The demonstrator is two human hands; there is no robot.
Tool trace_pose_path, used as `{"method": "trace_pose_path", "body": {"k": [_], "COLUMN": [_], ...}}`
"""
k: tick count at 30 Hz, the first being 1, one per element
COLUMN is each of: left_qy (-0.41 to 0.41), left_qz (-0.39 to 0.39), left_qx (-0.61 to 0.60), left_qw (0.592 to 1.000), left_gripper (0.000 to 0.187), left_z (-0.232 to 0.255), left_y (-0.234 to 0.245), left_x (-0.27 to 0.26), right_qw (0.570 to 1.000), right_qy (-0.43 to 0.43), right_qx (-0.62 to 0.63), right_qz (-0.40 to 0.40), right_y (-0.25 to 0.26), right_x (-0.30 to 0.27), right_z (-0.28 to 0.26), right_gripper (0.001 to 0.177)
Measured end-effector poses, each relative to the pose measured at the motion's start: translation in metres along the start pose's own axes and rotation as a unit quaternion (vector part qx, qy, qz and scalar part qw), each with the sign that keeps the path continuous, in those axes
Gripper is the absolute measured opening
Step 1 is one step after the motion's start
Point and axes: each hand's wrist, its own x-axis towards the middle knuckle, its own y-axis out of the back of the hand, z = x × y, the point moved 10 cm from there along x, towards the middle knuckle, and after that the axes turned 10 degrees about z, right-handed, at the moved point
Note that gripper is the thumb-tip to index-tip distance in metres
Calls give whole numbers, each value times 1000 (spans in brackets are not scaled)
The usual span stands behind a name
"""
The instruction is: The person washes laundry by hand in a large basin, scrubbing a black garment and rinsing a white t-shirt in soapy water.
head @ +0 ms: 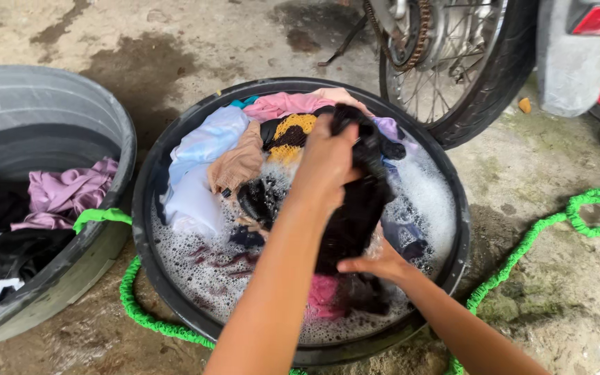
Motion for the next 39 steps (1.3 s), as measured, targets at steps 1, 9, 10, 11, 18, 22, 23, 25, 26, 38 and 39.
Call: {"method": "trace_pose_path", "body": {"k": [1,9,10,11,18,22,23,25,26,38,39], "left_qy": [14,-75,-78,-81,-145,-8,34,98,183,415,416], "left_qz": [-17,-155,-189,-188,-108,85,116,50,70,-18,-19], "left_qx": [-93,-202,-227,-227,-200,-103,-93,-151,-149,-209,-209], "left_qw": [995,964,952,952,963,991,988,982,969,885,885], "left_gripper": [46,32,34,34,38,32,31,37,42,114,114], "left_z": [6,55,61,65,95,12,-21,-88,-126,-138,-143], "left_y": [-15,-64,-65,-61,96,219,238,246,256,93,87], "left_x": [-8,-54,-60,-59,-23,32,48,63,62,-79,-75], "right_qw": [1000,970,961,952,944,940,949,955,953,950,943], "right_qy": [2,64,103,142,9,-12,7,27,45,262,282], "right_qx": [0,-11,-13,-18,192,233,226,222,236,163,154], "right_qz": [4,234,258,272,267,249,220,193,182,-40,-88], "right_y": [-4,-8,-6,-3,48,66,65,58,53,15,1], "right_x": [3,27,31,37,58,56,57,56,55,21,12], "right_z": [1,-37,-53,-72,-98,-112,-120,-130,-136,-219,-229], "right_gripper": [144,94,87,81,41,53,53,54,66,59,58]}}
